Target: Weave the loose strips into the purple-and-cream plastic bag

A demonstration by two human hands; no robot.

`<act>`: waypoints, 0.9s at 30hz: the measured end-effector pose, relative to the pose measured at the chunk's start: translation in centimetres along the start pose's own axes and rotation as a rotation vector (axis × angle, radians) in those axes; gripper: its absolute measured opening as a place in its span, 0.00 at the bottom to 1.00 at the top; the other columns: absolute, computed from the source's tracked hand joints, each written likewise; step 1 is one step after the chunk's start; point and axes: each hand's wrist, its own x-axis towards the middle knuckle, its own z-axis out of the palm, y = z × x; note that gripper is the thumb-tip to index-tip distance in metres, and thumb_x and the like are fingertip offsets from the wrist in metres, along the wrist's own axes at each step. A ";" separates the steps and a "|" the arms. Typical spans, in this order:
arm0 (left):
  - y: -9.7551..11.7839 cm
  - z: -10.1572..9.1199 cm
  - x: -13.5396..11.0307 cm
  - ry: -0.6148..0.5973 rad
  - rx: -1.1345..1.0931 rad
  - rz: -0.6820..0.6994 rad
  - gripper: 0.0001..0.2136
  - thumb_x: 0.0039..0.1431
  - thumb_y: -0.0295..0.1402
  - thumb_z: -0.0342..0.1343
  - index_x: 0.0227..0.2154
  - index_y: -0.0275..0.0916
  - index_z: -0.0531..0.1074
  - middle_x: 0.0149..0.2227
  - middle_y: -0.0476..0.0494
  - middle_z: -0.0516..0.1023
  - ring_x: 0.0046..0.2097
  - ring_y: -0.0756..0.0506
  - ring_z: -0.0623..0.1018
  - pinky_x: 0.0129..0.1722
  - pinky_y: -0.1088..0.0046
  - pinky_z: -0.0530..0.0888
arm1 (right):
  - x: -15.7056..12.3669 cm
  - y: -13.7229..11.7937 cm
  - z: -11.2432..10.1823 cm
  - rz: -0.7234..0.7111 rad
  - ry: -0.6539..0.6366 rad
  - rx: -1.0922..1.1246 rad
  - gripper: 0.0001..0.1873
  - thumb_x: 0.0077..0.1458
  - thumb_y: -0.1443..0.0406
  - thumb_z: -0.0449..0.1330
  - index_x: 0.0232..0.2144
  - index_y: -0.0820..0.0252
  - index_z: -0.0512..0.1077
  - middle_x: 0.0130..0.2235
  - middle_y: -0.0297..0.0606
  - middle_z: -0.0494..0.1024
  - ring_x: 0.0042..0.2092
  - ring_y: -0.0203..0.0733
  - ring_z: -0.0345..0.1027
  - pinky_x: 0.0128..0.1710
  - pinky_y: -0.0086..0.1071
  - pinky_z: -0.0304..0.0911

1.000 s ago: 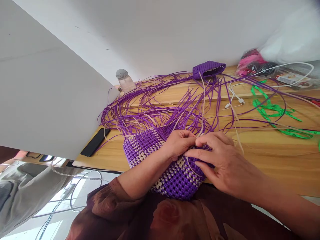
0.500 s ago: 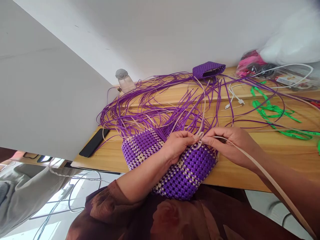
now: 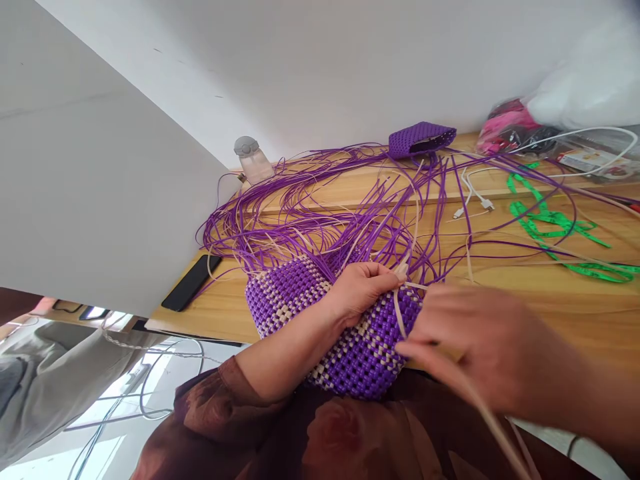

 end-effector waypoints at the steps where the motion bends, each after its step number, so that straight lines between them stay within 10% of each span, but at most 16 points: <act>1: 0.0 0.0 -0.1 0.006 0.025 0.019 0.19 0.39 0.42 0.71 0.23 0.35 0.70 0.21 0.54 0.69 0.23 0.55 0.64 0.28 0.74 0.60 | -0.2 -1.0 0.7 -0.084 -0.017 -0.061 0.15 0.62 0.66 0.58 0.22 0.58 0.70 0.23 0.33 0.70 0.27 0.37 0.61 0.29 0.34 0.54; 4: 0.0 0.0 -0.2 0.019 0.094 0.090 0.20 0.40 0.44 0.71 0.24 0.35 0.69 0.20 0.55 0.68 0.22 0.56 0.63 0.26 0.75 0.58 | 0.3 -2.5 2.2 -0.124 0.002 -0.072 0.16 0.62 0.70 0.54 0.22 0.59 0.68 0.22 0.32 0.68 0.27 0.36 0.60 0.29 0.34 0.54; 9: -0.1 -0.4 -0.1 -0.010 0.043 0.108 0.21 0.34 0.41 0.74 0.24 0.33 0.71 0.22 0.52 0.72 0.24 0.55 0.65 0.28 0.76 0.60 | 2.8 0.8 0.0 0.323 0.231 0.003 0.18 0.61 0.61 0.58 0.19 0.58 0.68 0.18 0.29 0.62 0.22 0.32 0.55 0.24 0.30 0.51; 15: -0.2 -0.7 -0.1 0.001 -0.003 0.057 0.18 0.38 0.42 0.71 0.24 0.34 0.73 0.23 0.49 0.73 0.26 0.54 0.67 0.31 0.74 0.61 | 2.7 6.9 -1.2 0.499 0.002 0.045 0.15 0.55 0.57 0.59 0.21 0.57 0.72 0.20 0.31 0.69 0.23 0.35 0.60 0.25 0.30 0.52; 27: 0.3 0.2 -0.6 -0.001 0.078 0.124 0.19 0.37 0.39 0.73 0.23 0.36 0.67 0.20 0.55 0.68 0.24 0.55 0.63 0.29 0.74 0.55 | 2.8 9.8 -0.4 0.679 -0.100 0.359 0.23 0.52 0.47 0.63 0.22 0.60 0.74 0.20 0.34 0.74 0.22 0.33 0.64 0.21 0.28 0.54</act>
